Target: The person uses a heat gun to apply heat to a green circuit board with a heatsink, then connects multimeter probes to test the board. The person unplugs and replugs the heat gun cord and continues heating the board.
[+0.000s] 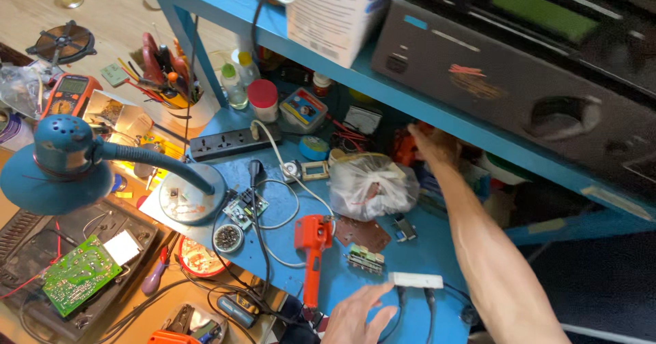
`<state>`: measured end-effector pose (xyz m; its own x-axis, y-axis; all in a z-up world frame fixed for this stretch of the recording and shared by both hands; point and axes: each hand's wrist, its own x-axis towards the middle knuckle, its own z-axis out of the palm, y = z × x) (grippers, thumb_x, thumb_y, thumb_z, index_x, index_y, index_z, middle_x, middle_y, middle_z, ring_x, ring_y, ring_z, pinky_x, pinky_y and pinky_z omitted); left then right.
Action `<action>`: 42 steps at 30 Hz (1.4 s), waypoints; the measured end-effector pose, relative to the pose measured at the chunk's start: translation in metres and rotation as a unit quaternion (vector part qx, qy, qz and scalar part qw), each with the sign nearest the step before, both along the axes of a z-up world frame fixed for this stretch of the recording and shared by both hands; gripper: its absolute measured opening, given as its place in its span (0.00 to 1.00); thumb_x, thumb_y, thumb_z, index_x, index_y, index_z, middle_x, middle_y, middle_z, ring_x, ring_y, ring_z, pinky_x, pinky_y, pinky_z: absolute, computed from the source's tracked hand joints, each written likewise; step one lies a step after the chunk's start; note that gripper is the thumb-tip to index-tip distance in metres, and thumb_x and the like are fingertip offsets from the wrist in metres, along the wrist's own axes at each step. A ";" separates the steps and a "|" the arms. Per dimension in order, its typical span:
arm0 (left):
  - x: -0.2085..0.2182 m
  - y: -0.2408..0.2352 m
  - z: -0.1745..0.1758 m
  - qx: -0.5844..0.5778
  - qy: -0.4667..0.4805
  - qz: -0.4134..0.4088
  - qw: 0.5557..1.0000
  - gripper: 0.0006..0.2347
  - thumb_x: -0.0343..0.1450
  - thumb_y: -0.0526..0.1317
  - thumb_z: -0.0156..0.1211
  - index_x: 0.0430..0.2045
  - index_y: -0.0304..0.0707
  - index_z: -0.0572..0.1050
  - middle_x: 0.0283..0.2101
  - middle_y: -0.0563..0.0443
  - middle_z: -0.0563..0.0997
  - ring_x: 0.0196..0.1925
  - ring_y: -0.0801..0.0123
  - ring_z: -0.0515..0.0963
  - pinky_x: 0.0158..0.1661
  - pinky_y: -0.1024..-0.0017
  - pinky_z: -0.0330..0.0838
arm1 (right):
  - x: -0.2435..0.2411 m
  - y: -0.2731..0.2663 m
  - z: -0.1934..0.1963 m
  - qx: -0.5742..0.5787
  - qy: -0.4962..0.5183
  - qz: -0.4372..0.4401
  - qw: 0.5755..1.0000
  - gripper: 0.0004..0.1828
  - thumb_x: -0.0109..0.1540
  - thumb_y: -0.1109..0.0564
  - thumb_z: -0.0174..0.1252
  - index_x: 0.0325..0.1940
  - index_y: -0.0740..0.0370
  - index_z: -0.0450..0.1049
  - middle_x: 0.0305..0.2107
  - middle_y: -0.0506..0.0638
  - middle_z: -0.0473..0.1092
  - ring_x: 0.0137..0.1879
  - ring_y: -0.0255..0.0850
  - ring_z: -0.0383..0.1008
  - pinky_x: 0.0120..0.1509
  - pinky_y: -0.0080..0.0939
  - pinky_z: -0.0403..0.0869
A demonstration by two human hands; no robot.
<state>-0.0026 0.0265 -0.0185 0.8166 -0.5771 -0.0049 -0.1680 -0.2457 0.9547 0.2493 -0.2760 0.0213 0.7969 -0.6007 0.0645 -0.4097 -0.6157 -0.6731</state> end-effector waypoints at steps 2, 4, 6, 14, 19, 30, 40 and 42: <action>0.003 0.012 -0.014 0.025 0.056 -0.014 0.998 0.19 0.70 0.46 0.64 0.55 0.40 0.76 0.46 0.41 0.82 0.44 0.56 0.85 0.47 0.65 0.78 | 0.011 -0.004 -0.007 0.087 0.056 -0.024 0.994 0.46 0.56 0.37 0.66 0.72 0.56 0.58 0.66 0.59 0.60 0.62 0.54 0.72 0.66 0.48 0.72; 0.007 0.021 -0.026 0.048 0.114 -0.011 0.992 0.20 0.70 0.47 0.63 0.55 0.40 0.76 0.45 0.40 0.82 0.46 0.60 0.86 0.49 0.66 0.78 | 0.015 -0.004 -0.011 0.054 0.067 -0.005 0.996 0.44 0.59 0.37 0.66 0.73 0.58 0.61 0.66 0.59 0.63 0.66 0.56 0.69 0.69 0.52 0.73; 0.012 0.023 -0.032 0.058 0.147 -0.016 0.987 0.20 0.70 0.47 0.63 0.56 0.39 0.76 0.46 0.40 0.82 0.48 0.62 0.86 0.51 0.67 0.78 | 0.016 -0.003 -0.010 0.135 0.040 0.002 0.990 0.50 0.56 0.43 0.66 0.76 0.55 0.50 0.67 0.58 0.54 0.62 0.56 0.69 0.55 0.58 0.78; 0.007 0.020 -0.035 0.008 0.172 0.017 0.985 0.19 0.69 0.44 0.62 0.54 0.36 0.77 0.44 0.42 0.84 0.45 0.64 0.87 0.50 0.68 0.81 | -0.033 0.007 0.013 0.174 -0.100 -0.007 0.980 0.25 0.66 0.55 0.60 0.62 0.73 0.66 0.54 0.72 0.70 0.43 0.55 0.81 0.42 0.46 0.83; 0.004 -0.004 -0.034 -0.169 0.285 0.050 0.942 0.19 0.73 0.43 0.64 0.56 0.31 0.77 0.44 0.45 0.84 0.45 0.71 0.82 0.48 0.71 0.77 | -0.111 0.044 0.034 0.015 -0.220 -0.016 0.975 0.18 0.66 0.57 0.62 0.60 0.62 0.74 0.36 0.57 0.79 0.39 0.46 0.83 0.47 0.48 0.79; 0.081 -0.052 0.072 -0.330 0.469 -0.006 0.819 0.30 0.69 0.63 0.50 0.61 0.47 0.69 0.57 0.51 0.80 0.56 0.67 0.80 0.58 0.63 0.73 | -0.283 0.070 0.083 -0.351 -0.250 0.356 0.829 0.34 0.46 0.64 0.64 0.59 0.61 0.72 0.57 0.57 0.72 0.57 0.55 0.75 0.56 0.52 0.76; 0.019 -0.046 0.110 -0.426 0.409 -0.026 0.807 0.32 0.66 0.50 0.67 0.63 0.39 0.65 0.60 0.48 0.75 0.63 0.62 0.74 0.63 0.59 0.69 | -0.398 0.090 0.072 0.295 -0.165 0.035 0.941 0.30 0.62 0.65 0.48 0.70 0.59 0.63 0.66 0.58 0.68 0.66 0.49 0.74 0.66 0.45 0.74; 0.006 -0.038 0.121 -0.412 0.367 -0.043 0.833 0.35 0.62 0.48 0.68 0.66 0.46 0.61 0.63 0.50 0.72 0.65 0.64 0.73 0.64 0.60 0.67 | -0.405 0.091 0.077 0.397 -0.077 0.031 0.914 0.25 0.64 0.56 0.47 0.67 0.58 0.69 0.61 0.54 0.73 0.63 0.39 0.76 0.64 0.36 0.73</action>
